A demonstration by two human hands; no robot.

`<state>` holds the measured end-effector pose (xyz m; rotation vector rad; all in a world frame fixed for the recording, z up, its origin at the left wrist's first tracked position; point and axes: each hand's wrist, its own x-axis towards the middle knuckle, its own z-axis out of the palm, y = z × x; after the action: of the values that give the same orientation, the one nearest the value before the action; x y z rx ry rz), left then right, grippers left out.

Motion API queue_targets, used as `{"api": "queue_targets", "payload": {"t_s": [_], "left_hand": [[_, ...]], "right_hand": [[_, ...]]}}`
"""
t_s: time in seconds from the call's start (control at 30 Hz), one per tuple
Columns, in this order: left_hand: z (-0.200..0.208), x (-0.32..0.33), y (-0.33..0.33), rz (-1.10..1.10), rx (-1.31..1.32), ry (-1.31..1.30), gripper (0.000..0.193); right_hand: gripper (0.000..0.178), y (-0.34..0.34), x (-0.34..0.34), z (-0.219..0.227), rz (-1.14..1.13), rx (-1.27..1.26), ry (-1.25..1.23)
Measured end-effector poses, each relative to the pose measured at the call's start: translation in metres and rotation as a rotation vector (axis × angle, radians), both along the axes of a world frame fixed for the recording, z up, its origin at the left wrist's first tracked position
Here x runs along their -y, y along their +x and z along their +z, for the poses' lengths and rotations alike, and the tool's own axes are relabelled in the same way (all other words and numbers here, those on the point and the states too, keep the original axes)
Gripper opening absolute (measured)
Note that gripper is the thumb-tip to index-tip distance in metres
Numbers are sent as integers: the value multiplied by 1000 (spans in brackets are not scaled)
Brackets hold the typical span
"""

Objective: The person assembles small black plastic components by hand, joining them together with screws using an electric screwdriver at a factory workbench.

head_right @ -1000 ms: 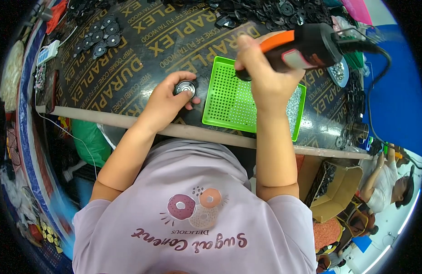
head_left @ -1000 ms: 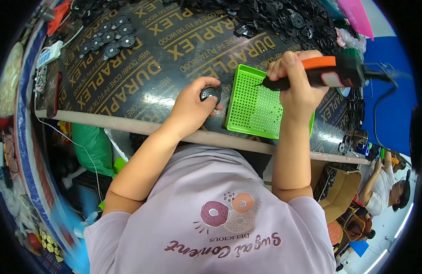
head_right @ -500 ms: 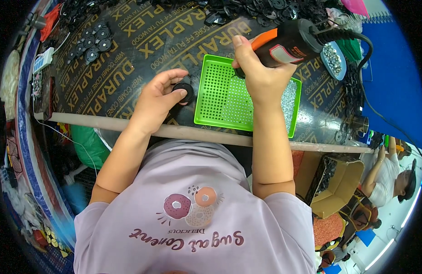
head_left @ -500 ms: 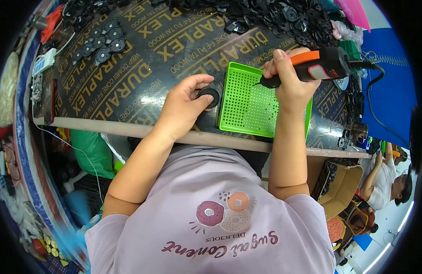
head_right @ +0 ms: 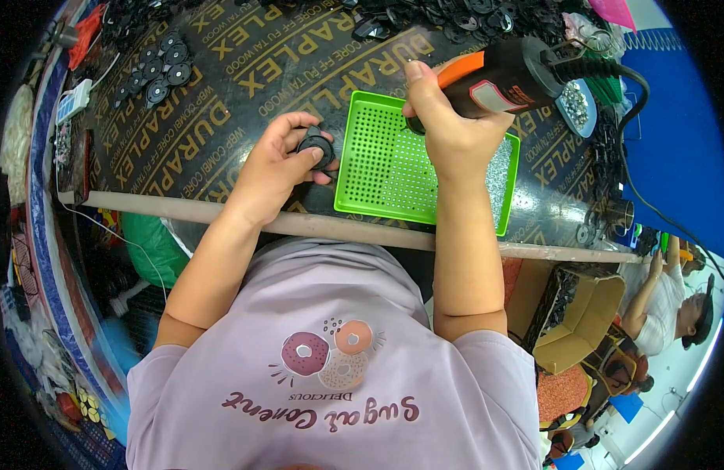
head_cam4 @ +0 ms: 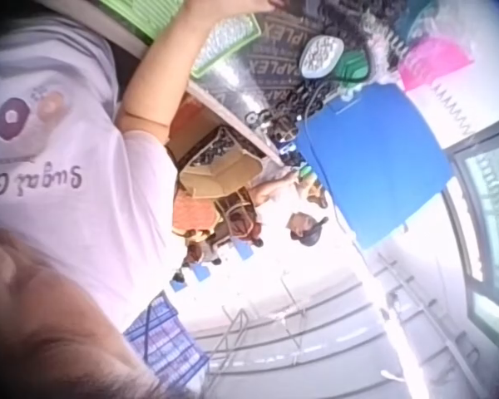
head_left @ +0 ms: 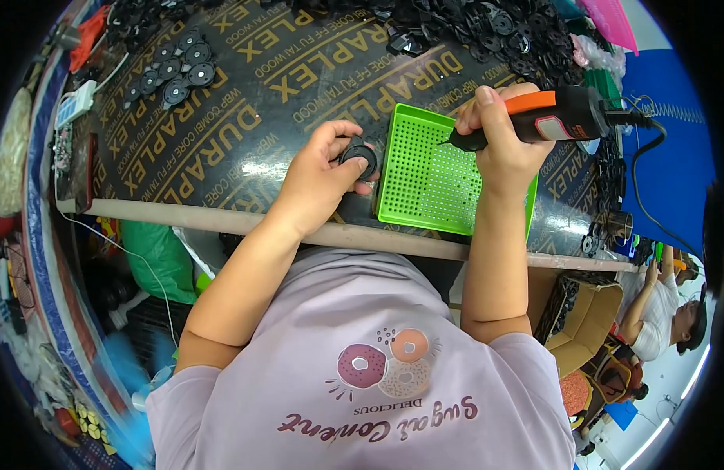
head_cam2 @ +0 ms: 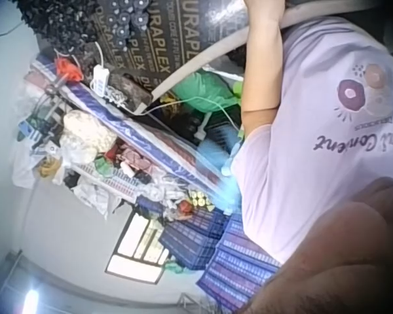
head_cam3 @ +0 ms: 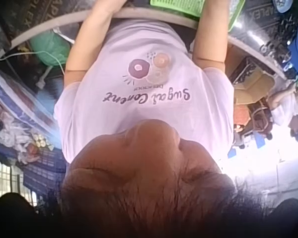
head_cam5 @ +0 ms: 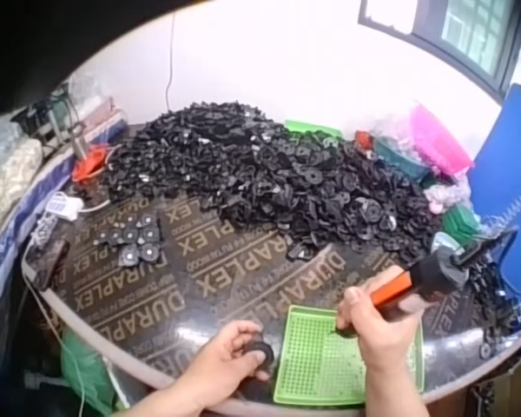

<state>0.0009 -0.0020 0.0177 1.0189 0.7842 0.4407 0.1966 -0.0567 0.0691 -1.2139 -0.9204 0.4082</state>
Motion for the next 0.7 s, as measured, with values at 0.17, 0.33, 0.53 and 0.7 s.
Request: {"api": "queue_targets", "payload": {"t_s": [0.17, 0.33, 0.53, 0.7], "left_hand": [[1, -1, 0, -8, 31, -50, 40], [-4, -3, -3, -11, 38, -75, 40], [-13, -6, -5, -51, 128, -129, 41], [-15, -8, -6, -43, 132, -140, 37]], "right_hand": [[13, 0, 0, -2, -2, 10, -18], [12, -4, -1, 0, -48, 23, -3], [8, -4, 1, 20, 152, -284, 235], [16, -35, -13, 5, 402, -314, 358]]}}
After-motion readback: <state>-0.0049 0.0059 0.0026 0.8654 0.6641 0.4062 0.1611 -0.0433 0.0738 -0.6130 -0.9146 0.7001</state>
